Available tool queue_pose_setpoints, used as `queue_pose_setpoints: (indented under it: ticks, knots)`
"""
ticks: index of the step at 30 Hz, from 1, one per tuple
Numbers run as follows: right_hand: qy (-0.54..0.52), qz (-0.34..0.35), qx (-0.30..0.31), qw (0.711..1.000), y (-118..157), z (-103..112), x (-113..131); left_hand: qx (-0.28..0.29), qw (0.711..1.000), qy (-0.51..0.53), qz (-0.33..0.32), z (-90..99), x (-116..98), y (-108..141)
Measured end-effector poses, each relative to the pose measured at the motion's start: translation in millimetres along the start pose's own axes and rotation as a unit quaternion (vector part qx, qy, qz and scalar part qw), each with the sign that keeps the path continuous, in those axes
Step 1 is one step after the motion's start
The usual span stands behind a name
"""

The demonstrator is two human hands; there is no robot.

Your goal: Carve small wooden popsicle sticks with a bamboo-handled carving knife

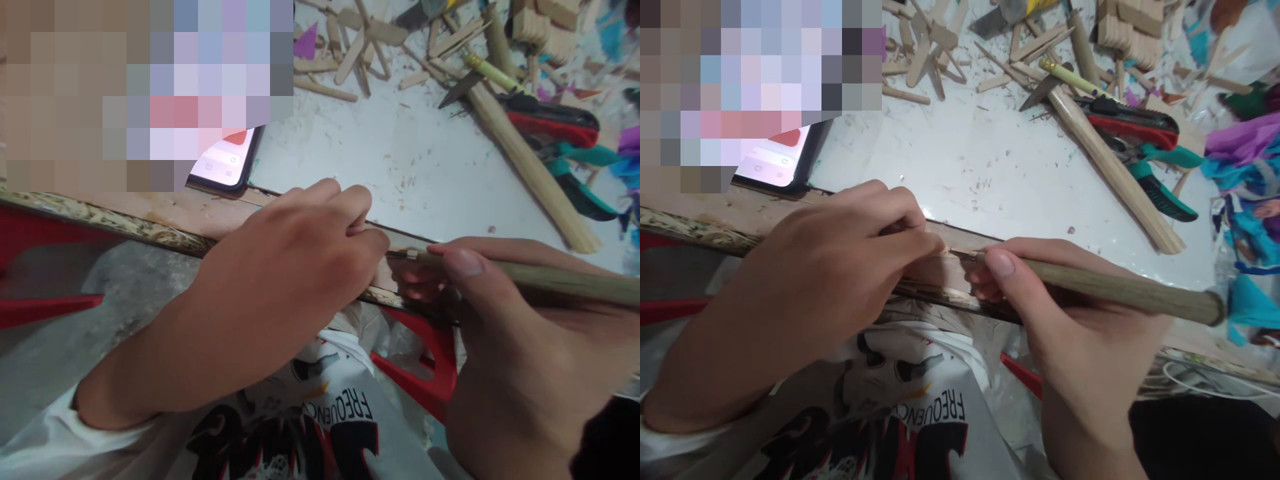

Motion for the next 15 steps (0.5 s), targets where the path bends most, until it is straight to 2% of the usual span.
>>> queue_pose_setpoints:
  ticks: [3, 7, 12, 15]
  knots:
    - [-0.019, -0.028, -0.009, 0.999, -1.2, 1.0, -4.5, 0.001, 1.000, -0.002, -0.001, -0.5, 0.0, -0.1]
    - [-0.033, -0.003, -0.040, 0.999, -0.8, 4.1, -1.4, 0.000, 1.000, 0.007, -0.007, -0.2, -0.4, -0.4]
    - [-0.011, -0.013, 0.025, 1.000, 0.8, -2.2, -2.8, 0.005, 1.000, 0.014, -0.010, -0.1, -0.3, -0.7]
    - [-0.015, 0.033, -0.018, 0.999, 1.7, 4.2, 3.2, 0.006, 1.000, 0.018, -0.009, -0.4, 0.0, -0.6]
Point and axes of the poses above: each hand's wrist, its own y-axis away from the middle knuckle, its own z-axis out of the back of the hand, x = y × z, the point moved 7 cm from there along -y, towards the middle knuckle, and after that the axes turned 14 degrees about -y, right-handed, at the moved point
